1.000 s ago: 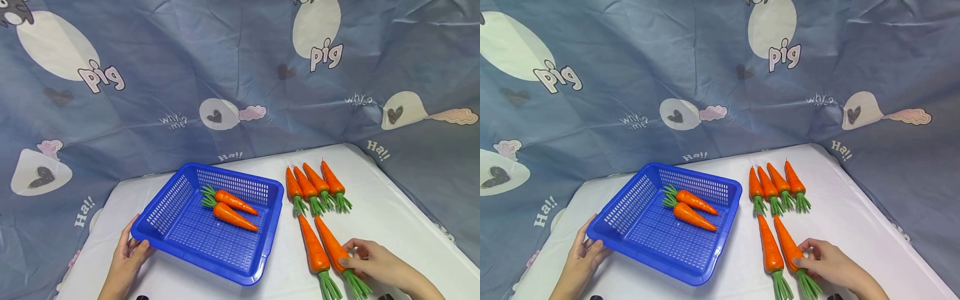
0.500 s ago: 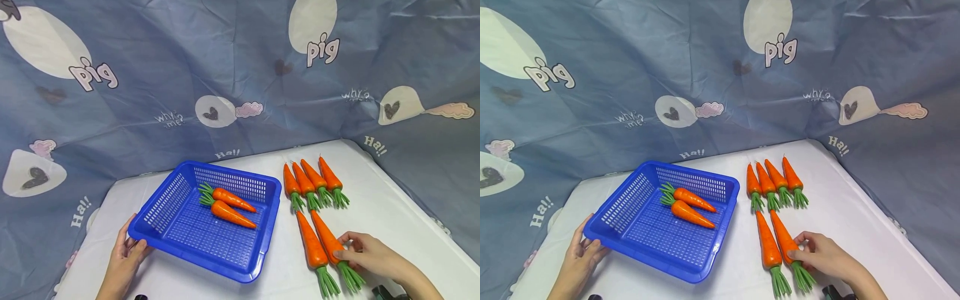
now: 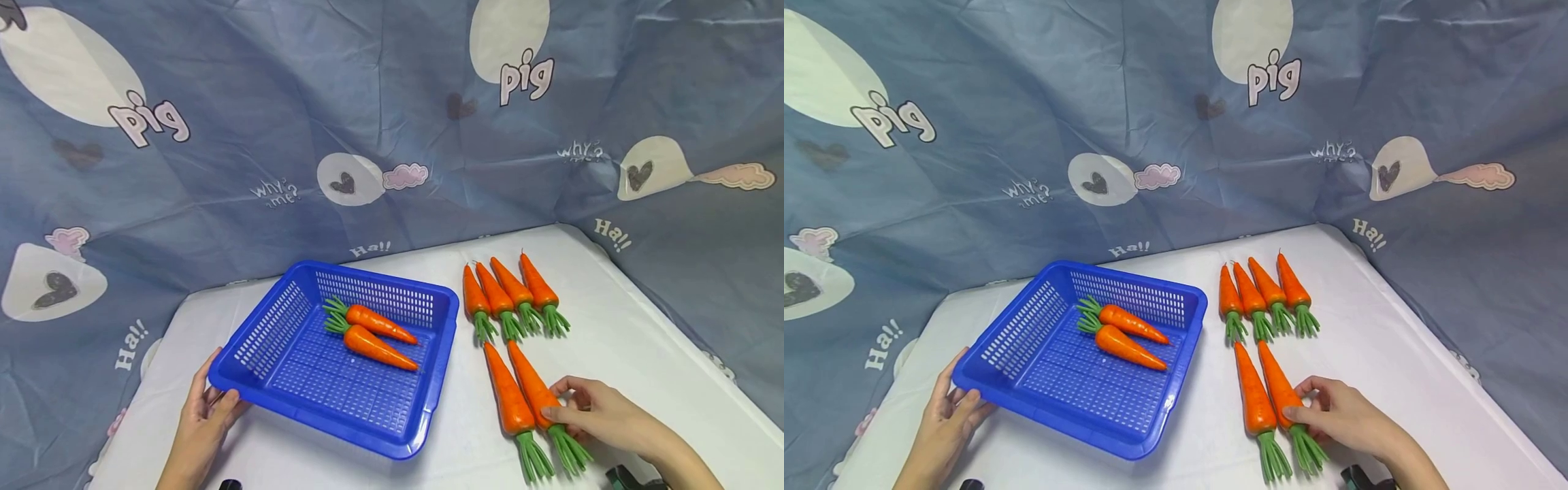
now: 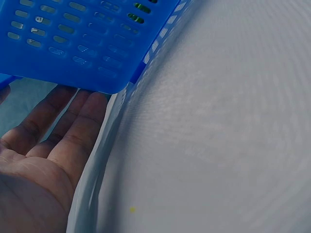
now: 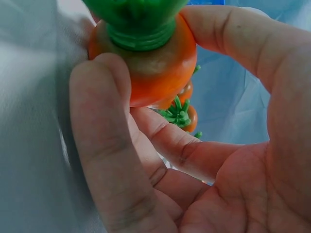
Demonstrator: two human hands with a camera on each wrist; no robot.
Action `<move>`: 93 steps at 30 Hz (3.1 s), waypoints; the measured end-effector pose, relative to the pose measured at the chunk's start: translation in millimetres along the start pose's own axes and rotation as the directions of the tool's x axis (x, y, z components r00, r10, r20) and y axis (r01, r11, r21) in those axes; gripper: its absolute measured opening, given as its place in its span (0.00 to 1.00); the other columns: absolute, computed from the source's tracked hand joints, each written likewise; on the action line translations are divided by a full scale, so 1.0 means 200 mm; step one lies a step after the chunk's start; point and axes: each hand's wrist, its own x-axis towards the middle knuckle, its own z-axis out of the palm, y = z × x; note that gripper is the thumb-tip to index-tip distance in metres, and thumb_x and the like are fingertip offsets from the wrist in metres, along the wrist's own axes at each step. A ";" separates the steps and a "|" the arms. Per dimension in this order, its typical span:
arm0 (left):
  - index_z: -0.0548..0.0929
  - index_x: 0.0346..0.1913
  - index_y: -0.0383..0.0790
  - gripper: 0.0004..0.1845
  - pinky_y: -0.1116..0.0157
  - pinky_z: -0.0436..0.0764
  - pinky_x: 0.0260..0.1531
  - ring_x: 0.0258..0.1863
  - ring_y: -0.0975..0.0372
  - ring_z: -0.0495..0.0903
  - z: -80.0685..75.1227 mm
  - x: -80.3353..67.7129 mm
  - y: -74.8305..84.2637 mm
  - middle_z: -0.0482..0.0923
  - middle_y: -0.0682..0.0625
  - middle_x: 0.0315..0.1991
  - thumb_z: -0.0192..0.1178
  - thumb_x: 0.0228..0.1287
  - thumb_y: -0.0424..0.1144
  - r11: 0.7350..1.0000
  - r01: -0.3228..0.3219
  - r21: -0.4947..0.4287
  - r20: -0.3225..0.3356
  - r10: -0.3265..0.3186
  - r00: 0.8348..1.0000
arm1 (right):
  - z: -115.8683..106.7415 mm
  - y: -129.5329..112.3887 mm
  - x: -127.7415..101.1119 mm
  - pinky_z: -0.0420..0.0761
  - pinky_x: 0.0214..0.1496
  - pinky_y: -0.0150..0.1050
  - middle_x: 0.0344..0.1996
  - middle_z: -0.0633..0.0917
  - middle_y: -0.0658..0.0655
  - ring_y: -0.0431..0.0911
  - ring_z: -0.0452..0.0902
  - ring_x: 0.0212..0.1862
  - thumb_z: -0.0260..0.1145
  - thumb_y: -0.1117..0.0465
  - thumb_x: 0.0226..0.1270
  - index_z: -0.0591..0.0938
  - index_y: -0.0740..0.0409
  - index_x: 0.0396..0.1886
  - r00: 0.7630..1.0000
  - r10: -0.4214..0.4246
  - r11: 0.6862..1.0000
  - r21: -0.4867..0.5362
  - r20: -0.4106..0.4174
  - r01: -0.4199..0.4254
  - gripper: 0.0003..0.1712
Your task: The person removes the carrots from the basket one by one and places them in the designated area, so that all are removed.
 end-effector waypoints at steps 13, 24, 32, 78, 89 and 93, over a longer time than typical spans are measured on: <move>0.50 0.88 0.54 0.39 0.73 0.89 0.53 0.59 0.74 0.85 -0.01 0.00 0.00 0.78 0.69 0.66 0.51 0.85 0.29 1.000 0.012 0.011 -0.009 -0.012 1.000 | 0.00 -0.01 0.01 0.89 0.36 0.37 0.27 0.81 0.54 0.45 0.81 0.32 0.69 0.47 0.78 0.77 0.67 0.58 1.000 0.013 1.000 0.015 0.007 -0.013 0.27; 0.49 0.88 0.51 0.39 0.73 0.89 0.53 0.59 0.73 0.86 0.00 0.00 -0.01 0.79 0.69 0.65 0.52 0.84 0.29 1.000 0.010 0.009 -0.006 -0.010 1.000 | 0.00 -0.01 0.02 0.88 0.34 0.37 0.28 0.82 0.54 0.46 0.81 0.32 0.70 0.47 0.78 0.77 0.67 0.59 1.000 0.022 1.000 0.010 0.004 -0.022 0.28; 0.50 0.88 0.50 0.39 0.72 0.89 0.54 0.60 0.72 0.86 0.01 0.00 0.00 0.80 0.67 0.66 0.51 0.84 0.28 1.000 -0.010 -0.006 0.008 0.010 1.000 | -0.02 -0.01 0.01 0.83 0.33 0.34 0.26 0.80 0.53 0.44 0.78 0.30 0.69 0.46 0.78 0.78 0.65 0.58 1.000 0.023 1.000 -0.012 0.015 -0.022 0.27; 0.50 0.88 0.47 0.39 0.72 0.89 0.55 0.60 0.72 0.85 0.01 -0.01 0.01 0.80 0.66 0.65 0.53 0.83 0.28 0.999 -0.036 0.013 -0.012 0.036 0.999 | -0.15 -0.20 -0.01 0.81 0.32 0.35 0.29 0.82 0.55 0.44 0.80 0.29 0.71 0.50 0.77 0.77 0.67 0.63 0.988 -0.113 0.986 -0.133 -0.104 0.098 0.28; 0.51 0.88 0.47 0.39 0.72 0.88 0.56 0.60 0.72 0.85 0.00 0.00 0.00 0.80 0.67 0.65 0.53 0.83 0.27 0.998 -0.050 0.024 -0.010 0.050 0.999 | -0.06 -0.50 0.08 0.84 0.35 0.36 0.34 0.84 0.53 0.46 0.82 0.32 0.74 0.48 0.74 0.80 0.60 0.61 0.964 -0.250 0.954 -0.196 -0.094 0.228 0.27; 0.52 0.88 0.47 0.39 0.71 0.89 0.55 0.60 0.71 0.86 0.01 0.00 0.00 0.81 0.65 0.64 0.53 0.82 0.27 0.998 -0.057 0.011 -0.006 0.057 0.998 | -0.02 -0.62 0.14 0.83 0.34 0.34 0.34 0.85 0.52 0.46 0.81 0.35 0.75 0.45 0.72 0.83 0.56 0.56 0.947 -0.313 0.925 -0.250 -0.072 0.287 0.24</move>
